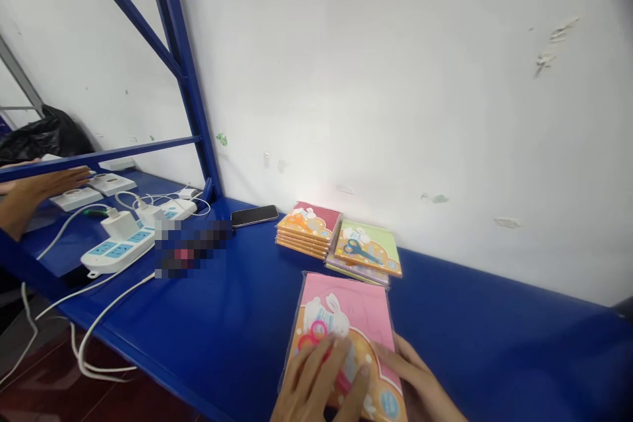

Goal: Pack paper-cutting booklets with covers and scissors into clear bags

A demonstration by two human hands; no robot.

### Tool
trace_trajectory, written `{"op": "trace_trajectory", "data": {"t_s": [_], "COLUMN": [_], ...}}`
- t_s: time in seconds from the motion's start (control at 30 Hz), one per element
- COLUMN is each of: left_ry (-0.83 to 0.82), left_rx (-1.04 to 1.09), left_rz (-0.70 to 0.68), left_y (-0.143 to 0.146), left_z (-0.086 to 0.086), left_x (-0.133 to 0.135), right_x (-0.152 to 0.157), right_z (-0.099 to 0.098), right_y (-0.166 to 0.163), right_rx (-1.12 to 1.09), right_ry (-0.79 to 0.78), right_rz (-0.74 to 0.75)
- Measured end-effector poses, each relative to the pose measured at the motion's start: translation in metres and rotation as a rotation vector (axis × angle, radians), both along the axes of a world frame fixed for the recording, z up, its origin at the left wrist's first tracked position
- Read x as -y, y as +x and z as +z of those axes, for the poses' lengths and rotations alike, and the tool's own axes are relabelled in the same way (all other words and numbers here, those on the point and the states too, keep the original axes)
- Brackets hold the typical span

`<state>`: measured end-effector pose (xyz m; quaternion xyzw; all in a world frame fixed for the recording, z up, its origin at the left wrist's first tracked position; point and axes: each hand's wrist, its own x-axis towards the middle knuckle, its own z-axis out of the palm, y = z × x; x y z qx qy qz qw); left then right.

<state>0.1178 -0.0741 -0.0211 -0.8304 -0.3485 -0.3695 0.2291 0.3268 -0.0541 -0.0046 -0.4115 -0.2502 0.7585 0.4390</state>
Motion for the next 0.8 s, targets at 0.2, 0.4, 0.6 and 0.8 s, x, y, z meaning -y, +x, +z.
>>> {"op": "trace_trajectory", "data": {"t_s": [0.2, 0.4, 0.6, 0.8], "left_ry": [-0.382, -1.064, -1.676, -1.834], "left_rx": [0.106, 0.304, 0.467, 0.757], "left_rz": [-0.082, 0.048, -0.117, -0.195], "left_y": [0.007, 0.014, 0.013, 0.013], "left_z": [0.045, 0.077, 0.081, 0.061], "left_x": [-0.012, -0.041, -0.055, -0.059], "right_x": [0.000, -0.008, -0.015, -0.032], "right_z": [0.000, -0.003, -0.004, 0.003], "right_y": [0.030, 0.059, 0.080, 0.085], "right_rx": [-0.006, -0.034, -0.056, -0.129], "right_ry": [-0.005, -0.038, -0.136, -0.224], "right_rz": [0.029, 0.161, 0.303, 0.383]}}
